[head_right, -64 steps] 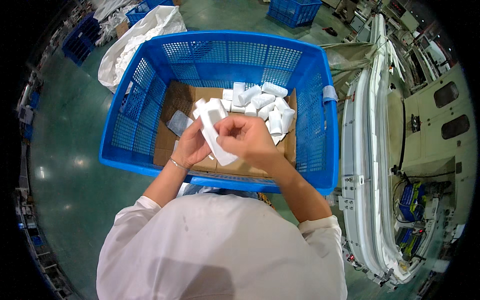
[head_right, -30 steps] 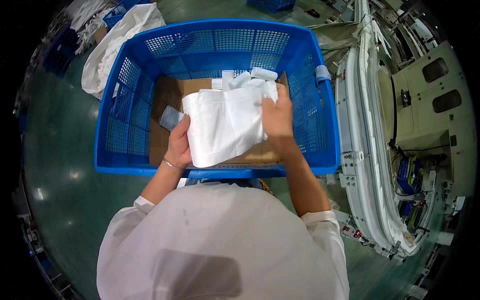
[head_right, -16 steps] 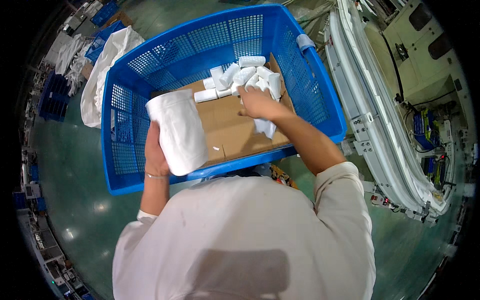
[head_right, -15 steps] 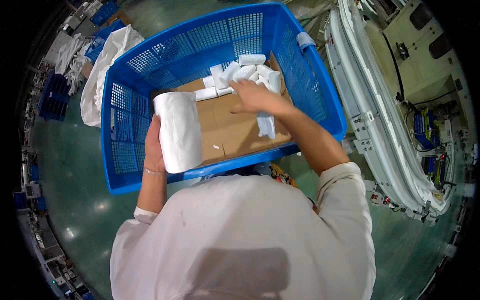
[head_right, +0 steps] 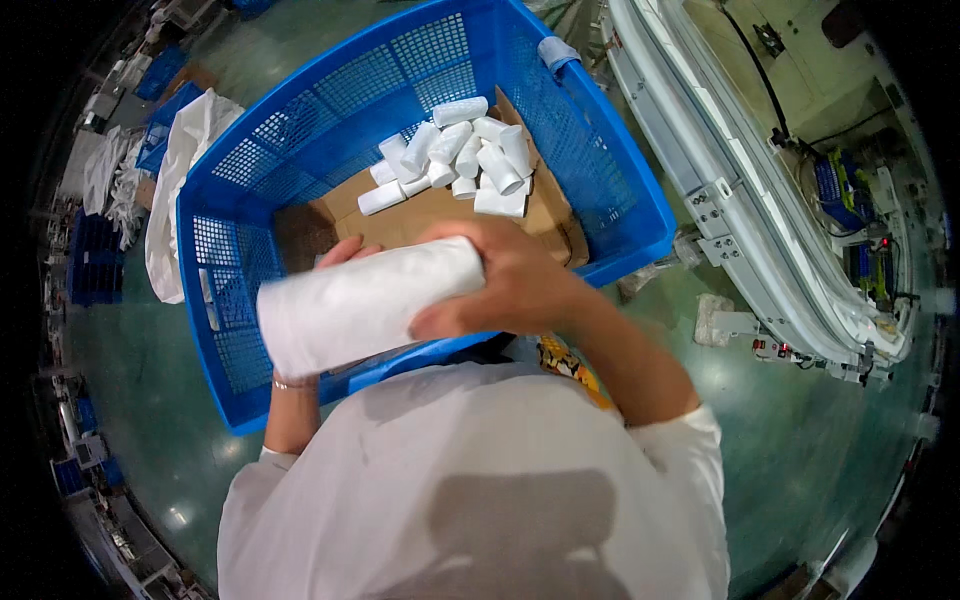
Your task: The person picks up white paper products from a blue plastic bin and places them onto a white curved conveyor belt in a manufacturing environment.
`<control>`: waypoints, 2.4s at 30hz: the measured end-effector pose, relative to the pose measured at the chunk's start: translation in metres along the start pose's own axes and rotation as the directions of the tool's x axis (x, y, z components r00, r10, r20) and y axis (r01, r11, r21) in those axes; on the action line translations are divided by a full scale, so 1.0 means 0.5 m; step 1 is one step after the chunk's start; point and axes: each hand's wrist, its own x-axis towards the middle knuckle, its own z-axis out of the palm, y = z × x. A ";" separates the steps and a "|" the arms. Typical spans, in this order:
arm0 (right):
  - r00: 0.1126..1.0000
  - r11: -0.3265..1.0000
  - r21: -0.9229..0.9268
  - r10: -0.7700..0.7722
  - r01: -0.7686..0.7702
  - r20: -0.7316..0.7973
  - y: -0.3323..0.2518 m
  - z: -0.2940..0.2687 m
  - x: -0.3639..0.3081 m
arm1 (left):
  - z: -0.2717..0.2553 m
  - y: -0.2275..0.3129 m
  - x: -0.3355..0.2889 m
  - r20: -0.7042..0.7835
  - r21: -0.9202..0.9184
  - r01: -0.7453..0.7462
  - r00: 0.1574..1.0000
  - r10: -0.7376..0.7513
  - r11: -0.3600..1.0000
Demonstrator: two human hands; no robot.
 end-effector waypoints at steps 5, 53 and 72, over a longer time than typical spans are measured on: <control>0.973 0.928 0.323 0.219 -0.186 -0.069 0.053 0.038 -0.032 | 0.054 -0.043 0.030 0.406 0.214 -0.483 0.835 0.372 0.849; 0.499 0.894 -0.327 -0.142 -0.306 -0.855 0.818 -0.657 0.430 | 0.238 -0.215 0.286 -0.620 -0.228 -0.221 0.784 0.034 0.948; 0.541 0.864 -0.400 -0.187 -0.306 -0.820 0.834 -0.697 0.454 | 0.236 -0.205 0.293 -0.589 -0.263 -0.256 0.806 0.055 0.930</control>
